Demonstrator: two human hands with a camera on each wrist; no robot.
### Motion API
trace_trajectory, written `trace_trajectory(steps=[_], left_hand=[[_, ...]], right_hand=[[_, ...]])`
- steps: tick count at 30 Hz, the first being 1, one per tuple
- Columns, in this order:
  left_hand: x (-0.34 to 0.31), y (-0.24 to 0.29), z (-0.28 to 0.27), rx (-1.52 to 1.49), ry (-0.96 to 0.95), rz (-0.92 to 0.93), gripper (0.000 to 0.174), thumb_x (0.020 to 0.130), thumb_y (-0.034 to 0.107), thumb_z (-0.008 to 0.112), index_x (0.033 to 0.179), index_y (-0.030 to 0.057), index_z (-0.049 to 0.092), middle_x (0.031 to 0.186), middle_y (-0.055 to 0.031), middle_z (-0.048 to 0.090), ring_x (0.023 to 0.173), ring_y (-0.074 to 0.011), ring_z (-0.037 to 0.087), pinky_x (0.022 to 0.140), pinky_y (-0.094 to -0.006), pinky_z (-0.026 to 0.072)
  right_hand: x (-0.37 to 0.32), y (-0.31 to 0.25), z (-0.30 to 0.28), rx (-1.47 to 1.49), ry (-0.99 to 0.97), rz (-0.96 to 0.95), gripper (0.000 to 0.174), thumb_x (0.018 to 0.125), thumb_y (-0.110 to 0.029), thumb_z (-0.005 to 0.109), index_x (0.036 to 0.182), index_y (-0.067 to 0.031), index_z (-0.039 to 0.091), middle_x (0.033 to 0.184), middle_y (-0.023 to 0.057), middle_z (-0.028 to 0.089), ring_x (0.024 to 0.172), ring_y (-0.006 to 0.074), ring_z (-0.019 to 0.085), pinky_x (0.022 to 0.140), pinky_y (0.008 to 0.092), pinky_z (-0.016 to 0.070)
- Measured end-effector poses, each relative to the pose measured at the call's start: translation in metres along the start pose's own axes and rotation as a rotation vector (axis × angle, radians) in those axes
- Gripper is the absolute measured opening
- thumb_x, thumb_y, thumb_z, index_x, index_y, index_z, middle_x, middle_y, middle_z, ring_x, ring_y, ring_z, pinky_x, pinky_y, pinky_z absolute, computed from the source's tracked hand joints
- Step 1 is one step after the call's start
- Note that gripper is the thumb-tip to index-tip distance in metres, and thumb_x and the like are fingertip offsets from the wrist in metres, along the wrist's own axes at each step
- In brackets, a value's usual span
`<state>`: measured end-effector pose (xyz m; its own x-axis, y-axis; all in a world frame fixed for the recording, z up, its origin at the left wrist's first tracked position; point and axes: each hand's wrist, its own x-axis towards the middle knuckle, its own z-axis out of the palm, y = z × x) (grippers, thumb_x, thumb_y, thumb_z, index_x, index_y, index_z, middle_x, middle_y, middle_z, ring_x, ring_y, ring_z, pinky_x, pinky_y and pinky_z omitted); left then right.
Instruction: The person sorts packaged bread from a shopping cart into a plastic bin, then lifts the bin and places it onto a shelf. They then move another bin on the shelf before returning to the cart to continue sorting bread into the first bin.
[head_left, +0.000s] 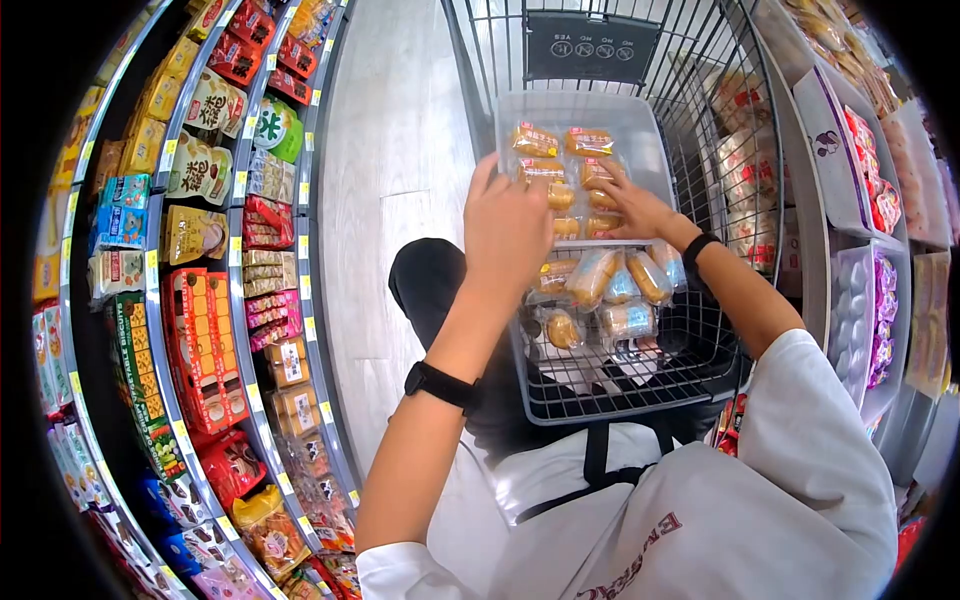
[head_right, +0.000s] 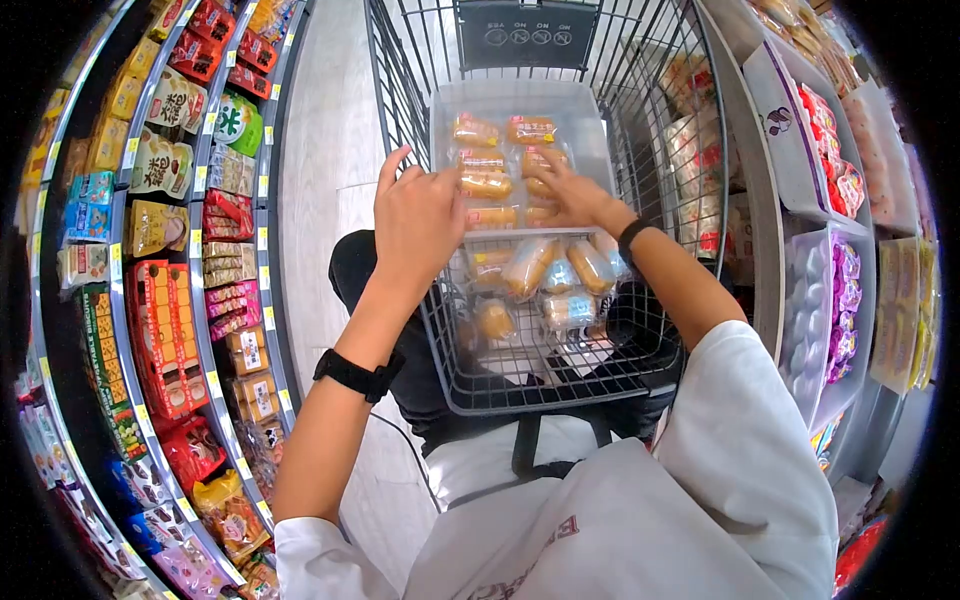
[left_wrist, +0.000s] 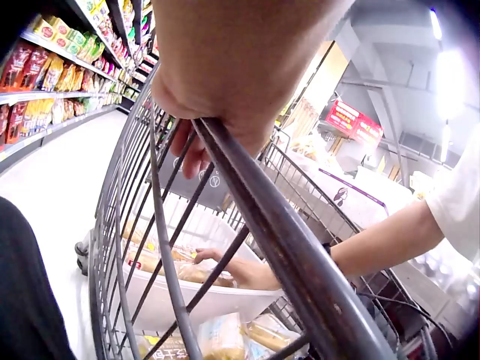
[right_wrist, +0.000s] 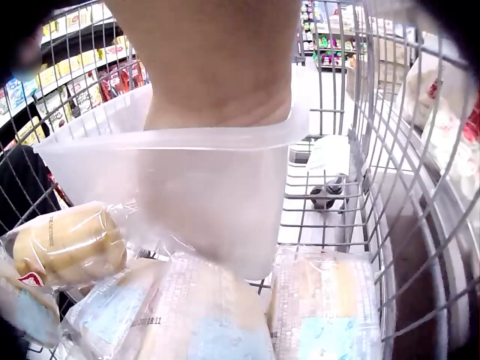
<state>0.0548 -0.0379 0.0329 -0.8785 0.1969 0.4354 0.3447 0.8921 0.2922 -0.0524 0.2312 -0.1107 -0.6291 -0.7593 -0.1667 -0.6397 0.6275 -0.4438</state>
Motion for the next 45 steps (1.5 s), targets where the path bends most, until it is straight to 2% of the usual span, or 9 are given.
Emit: trace_trajectory(steps=[14, 17, 22, 24, 27, 30, 32, 35, 45], left_hand=[[0.001, -0.001, 0.003, 0.042, -0.007, 0.012, 0.014, 0.078, 0.005, 0.065, 0.09, 0.0041, 0.072, 0.061, -0.0104, 0.063, 0.066, -0.0248, 0.062, 0.108, -0.041, 0.0387], [0.001, -0.001, 0.005, 0.077, -0.03, 0.018, 0.011, 0.078, 0.006, 0.065, 0.087, 0.0048, 0.071, 0.061, -0.0101, 0.063, 0.067, -0.0249, 0.062, 0.108, -0.0411, 0.0389], [0.0, 0.0, 0.006, 0.106, -0.04, 0.027, 0.006, 0.08, 0.008, 0.063, 0.082, 0.0058, 0.068, 0.064, -0.01, 0.064, 0.067, -0.0259, 0.062, 0.107, -0.0429, 0.0386], [-0.001, 0.001, 0.006, 0.035, 0.028, 0.028, 0.004, 0.081, 0.01, 0.064, 0.081, 0.0059, 0.066, 0.07, -0.0085, 0.067, 0.071, -0.0258, 0.064, 0.108, -0.0446, 0.038], [-0.006, 0.028, -0.01, -0.164, -0.022, -0.026, 0.025, 0.085, 0.019, 0.066, 0.105, 0.0041, 0.065, 0.097, -0.0121, 0.07, 0.098, -0.0264, 0.066, 0.112, -0.0426, 0.0332], [-0.029, 0.083, -0.034, -1.144, -0.247, -0.297, 0.071, 0.083, 0.037, 0.074, 0.139, 0.0024, 0.048, 0.139, -0.0234, 0.052, 0.133, -0.0352, 0.049, 0.117, -0.0472, 0.0242], [-0.058, 0.117, -0.034, -1.165, -0.161, -0.077, 0.102, 0.074, 0.045, 0.082, 0.153, 0.0059, 0.031, 0.156, -0.0261, 0.029, 0.145, -0.0456, 0.028, 0.116, -0.0574, 0.018], [-0.079, 0.14, -0.031, -0.826, -0.025, 0.096, 0.12, 0.064, 0.05, 0.087, 0.157, 0.0087, 0.023, 0.162, -0.0227, 0.018, 0.149, -0.0499, 0.009, 0.114, -0.067, 0.0113], [-0.097, 0.159, -0.044, -0.425, -0.378, 0.135, 0.128, 0.052, 0.046, 0.091, 0.154, 0.005, 0.027, 0.16, -0.0147, 0.03, 0.148, -0.0489, 0.016, 0.113, -0.0688, 0.0103]], right_hand=[[0.018, -0.004, 0.008, -0.25, -0.167, 0.183, 0.063, 0.071, -0.049, 0.08, 0.122, -0.0149, 0.066, 0.157, 0.0179, 0.03, 0.137, 0.0417, 0.041, 0.105, 0.0465, 0.0434], [0.029, 0.008, 0.001, -0.2, -0.254, 0.159, 0.06, 0.071, -0.048, 0.078, 0.116, -0.0085, 0.069, 0.147, 0.0198, 0.044, 0.129, 0.0402, 0.05, 0.101, 0.0431, 0.0459], [0.008, 0.0, -0.065, 0.055, 0.132, 0.219, 0.053, 0.076, -0.048, 0.068, 0.091, 0.0033, 0.07, 0.102, 0.0243, 0.063, 0.093, 0.0362, 0.063, 0.083, 0.0423, 0.0491], [-0.022, -0.053, -0.111, 0.264, 0.179, 0.285, 0.05, 0.079, -0.045, 0.066, 0.096, 0.0014, 0.07, 0.098, 0.0138, 0.064, 0.088, 0.0246, 0.062, 0.077, 0.0371, 0.0486], [-0.06, -0.058, -0.105, 1.058, 0.408, 0.371, 0.047, 0.088, -0.037, 0.06, 0.12, -0.0023, 0.063, 0.099, -0.0009, 0.063, 0.079, 0.0088, 0.052, 0.068, 0.0246, 0.0405], [-0.115, -0.13, -0.097, 1.852, 0.426, 0.184, 0.051, 0.087, -0.031, 0.055, 0.128, -0.0009, 0.057, 0.12, 0.0109, 0.064, 0.104, 0.0226, 0.064, 0.09, 0.0393, 0.0523], [-0.14, -0.159, -0.075, 2.174, 0.409, -0.179, 0.067, 0.083, -0.037, 0.054, 0.135, 0.0046, 0.052, 0.129, 0.0193, 0.062, 0.114, 0.0299, 0.064, 0.101, 0.0417, 0.0499], [-0.171, -0.184, -0.039, 2.347, 0.52, -0.136, 0.071, 0.079, -0.039, 0.047, 0.135, 0.0052, 0.052, 0.131, 0.0212, 0.061, 0.118, 0.0308, 0.062, 0.104, 0.0424, 0.0476], [-0.19, -0.204, -0.007, 2.297, 0.511, 0.095, 0.058, 0.089, -0.028, 0.063, 0.138, 0.002, 0.051, 0.13, 0.0169, 0.06, 0.118, 0.0262, 0.062, 0.101, 0.0407, 0.0495]])
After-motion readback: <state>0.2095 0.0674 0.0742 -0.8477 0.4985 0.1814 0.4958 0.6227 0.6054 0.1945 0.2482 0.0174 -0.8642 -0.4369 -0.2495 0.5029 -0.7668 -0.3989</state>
